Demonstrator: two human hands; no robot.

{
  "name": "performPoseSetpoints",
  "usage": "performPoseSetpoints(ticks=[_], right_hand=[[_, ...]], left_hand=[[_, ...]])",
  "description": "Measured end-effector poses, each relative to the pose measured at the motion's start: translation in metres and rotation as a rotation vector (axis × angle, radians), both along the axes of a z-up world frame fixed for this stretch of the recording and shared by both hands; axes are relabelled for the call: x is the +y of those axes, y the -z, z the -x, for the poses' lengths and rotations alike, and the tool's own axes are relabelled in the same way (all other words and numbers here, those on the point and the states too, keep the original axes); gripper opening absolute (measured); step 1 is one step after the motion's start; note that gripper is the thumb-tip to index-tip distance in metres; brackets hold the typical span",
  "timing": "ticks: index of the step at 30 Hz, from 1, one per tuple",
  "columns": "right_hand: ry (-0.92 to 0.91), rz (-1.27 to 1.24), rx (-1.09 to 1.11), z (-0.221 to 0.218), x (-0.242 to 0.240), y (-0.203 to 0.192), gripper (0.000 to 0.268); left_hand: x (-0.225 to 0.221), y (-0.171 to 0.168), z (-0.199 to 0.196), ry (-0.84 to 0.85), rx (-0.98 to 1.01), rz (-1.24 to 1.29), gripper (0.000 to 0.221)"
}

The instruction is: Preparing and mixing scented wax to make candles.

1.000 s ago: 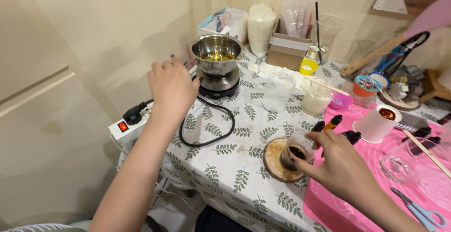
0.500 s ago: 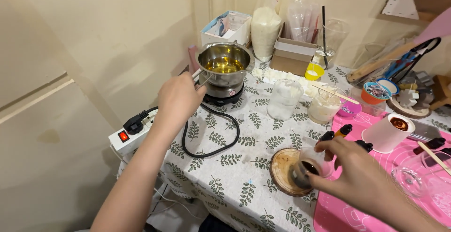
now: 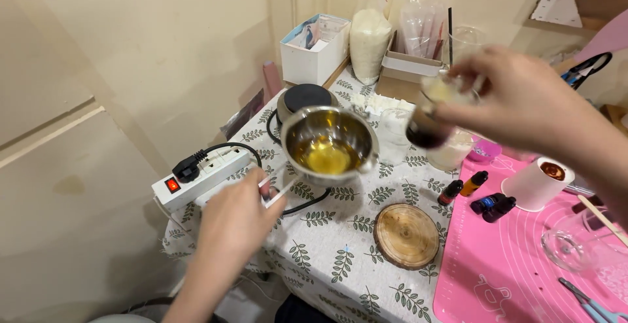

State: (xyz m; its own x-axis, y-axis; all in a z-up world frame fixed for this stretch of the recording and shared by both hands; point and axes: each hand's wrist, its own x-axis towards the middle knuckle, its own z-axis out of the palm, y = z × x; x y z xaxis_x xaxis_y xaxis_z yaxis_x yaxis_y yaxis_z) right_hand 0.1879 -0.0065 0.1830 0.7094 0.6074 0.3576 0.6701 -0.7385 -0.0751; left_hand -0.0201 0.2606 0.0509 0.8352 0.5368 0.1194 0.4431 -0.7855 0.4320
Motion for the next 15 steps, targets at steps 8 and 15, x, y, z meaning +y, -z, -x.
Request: performPoseSetpoints(ticks=[8,15], right_hand=[[-0.256,-0.103,0.013,-0.079,0.102,0.014,0.067],[-0.271,-0.089,0.245,-0.122,0.18,0.034,0.072]], left_hand=[[-0.03,0.015,0.019,0.085,0.052,0.105,0.032],[-0.039,0.034,0.015,0.134,0.029,0.171,0.028]])
